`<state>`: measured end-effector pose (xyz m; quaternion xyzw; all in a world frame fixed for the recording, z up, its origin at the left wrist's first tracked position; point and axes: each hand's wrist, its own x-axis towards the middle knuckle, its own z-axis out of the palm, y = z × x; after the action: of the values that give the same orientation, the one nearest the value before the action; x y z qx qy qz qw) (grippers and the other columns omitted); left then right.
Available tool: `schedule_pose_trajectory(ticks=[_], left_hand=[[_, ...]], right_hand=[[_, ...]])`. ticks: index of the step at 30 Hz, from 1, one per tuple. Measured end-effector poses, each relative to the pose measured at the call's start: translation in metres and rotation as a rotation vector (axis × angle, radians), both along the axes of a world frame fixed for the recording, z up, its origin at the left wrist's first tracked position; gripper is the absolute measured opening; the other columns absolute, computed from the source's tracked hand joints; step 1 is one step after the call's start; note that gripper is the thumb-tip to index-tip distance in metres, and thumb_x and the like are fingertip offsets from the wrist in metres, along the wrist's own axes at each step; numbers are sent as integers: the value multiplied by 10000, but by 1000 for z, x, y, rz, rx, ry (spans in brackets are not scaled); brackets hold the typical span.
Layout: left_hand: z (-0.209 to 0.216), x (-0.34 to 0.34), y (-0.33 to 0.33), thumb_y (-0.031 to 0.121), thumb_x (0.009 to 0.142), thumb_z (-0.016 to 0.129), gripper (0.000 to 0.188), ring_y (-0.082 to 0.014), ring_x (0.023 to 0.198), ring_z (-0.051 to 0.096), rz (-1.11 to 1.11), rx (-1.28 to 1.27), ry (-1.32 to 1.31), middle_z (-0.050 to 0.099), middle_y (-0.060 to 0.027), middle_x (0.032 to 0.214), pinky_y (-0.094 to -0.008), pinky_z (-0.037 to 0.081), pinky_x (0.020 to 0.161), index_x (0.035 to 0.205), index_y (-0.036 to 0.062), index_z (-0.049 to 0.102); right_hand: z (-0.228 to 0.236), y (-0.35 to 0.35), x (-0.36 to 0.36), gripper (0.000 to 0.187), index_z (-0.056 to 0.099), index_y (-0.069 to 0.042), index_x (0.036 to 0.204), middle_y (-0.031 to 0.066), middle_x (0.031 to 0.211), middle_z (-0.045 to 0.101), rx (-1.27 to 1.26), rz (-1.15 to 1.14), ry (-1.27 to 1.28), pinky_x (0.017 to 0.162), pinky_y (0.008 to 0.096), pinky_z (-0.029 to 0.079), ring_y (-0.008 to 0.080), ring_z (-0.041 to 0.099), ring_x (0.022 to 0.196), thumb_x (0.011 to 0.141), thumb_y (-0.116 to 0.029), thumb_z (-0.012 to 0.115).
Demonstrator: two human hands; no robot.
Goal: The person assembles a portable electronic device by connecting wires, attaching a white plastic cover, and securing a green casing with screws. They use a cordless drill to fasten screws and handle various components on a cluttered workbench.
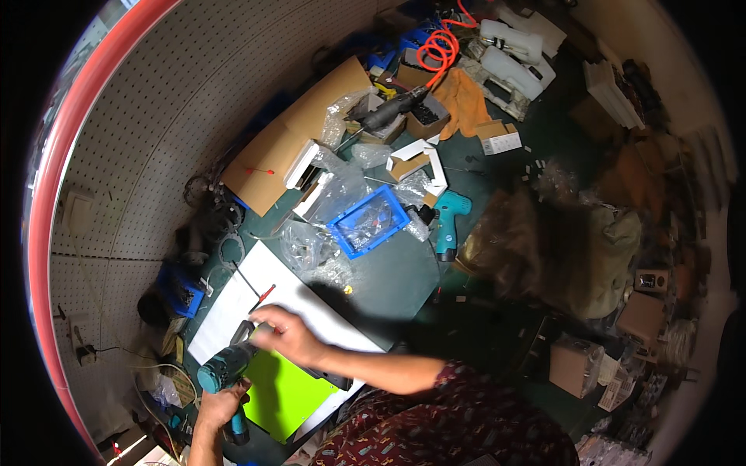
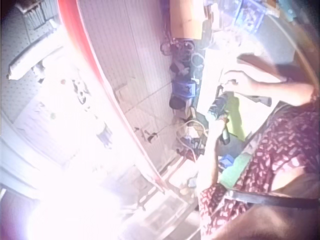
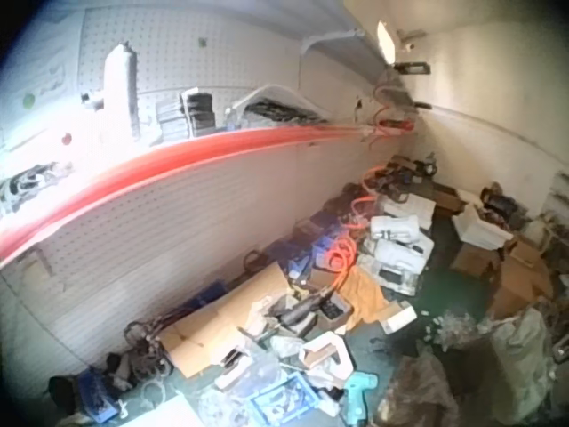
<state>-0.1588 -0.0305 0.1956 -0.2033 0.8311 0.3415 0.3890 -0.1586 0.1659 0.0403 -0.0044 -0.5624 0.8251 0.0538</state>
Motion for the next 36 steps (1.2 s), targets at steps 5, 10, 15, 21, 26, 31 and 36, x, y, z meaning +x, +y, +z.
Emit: schedule_pose_trajectory(ticks=[5,10,15,21,26,31,36], left_hand=[[6,5,6,85,979,735,371,-130,688,623,-107,65,95,714,-34,952,-329,519,615,1342,41,679],[0,14,1,106,975,761,366,-130,660,594,-67,42,109,706,-34,940,-328,500,596,1328,47,681],[-16,33,-23,216,951,824,412,-150,676,607,-15,-87,54,700,-35,866,-328,497,608,1280,11,687],[-12,83,-8,259,947,834,447,-156,721,621,164,39,161,702,-42,929,-328,528,662,1288,12,684],[-4,146,7,162,943,827,428,-186,801,645,294,126,183,711,-57,1041,-355,563,728,1332,52,684],[16,172,20,183,934,823,435,-223,1052,698,-12,90,310,747,-94,1180,-386,562,935,1332,58,699],[3,208,-13,196,964,801,245,-186,883,752,-74,123,410,785,-91,974,-362,600,806,1111,20,715]], right_hand=[[-151,191,18,161,729,-13,1044,198,990,760,660,-567,-316,788,402,588,319,751,880,909,-103,732],[-176,270,-11,192,700,-11,1016,216,1054,717,1026,-570,-526,913,507,550,442,684,1036,867,-103,780],[-176,270,-23,179,674,-27,965,227,959,722,864,-700,-601,842,524,558,459,703,948,850,-60,807],[-178,282,-23,200,681,2,1017,225,1142,684,1148,-587,-529,880,557,556,455,689,1031,910,-154,747],[-172,276,-29,194,682,-2,1033,223,1195,662,1206,-473,-539,885,562,558,469,679,1028,943,-172,707],[-215,286,-1,207,697,-26,863,172,777,664,1079,-454,-196,695,437,518,297,673,743,986,-184,644],[-191,257,17,107,731,4,1029,103,900,688,1011,-543,-31,697,327,558,195,677,793,965,-81,730]])
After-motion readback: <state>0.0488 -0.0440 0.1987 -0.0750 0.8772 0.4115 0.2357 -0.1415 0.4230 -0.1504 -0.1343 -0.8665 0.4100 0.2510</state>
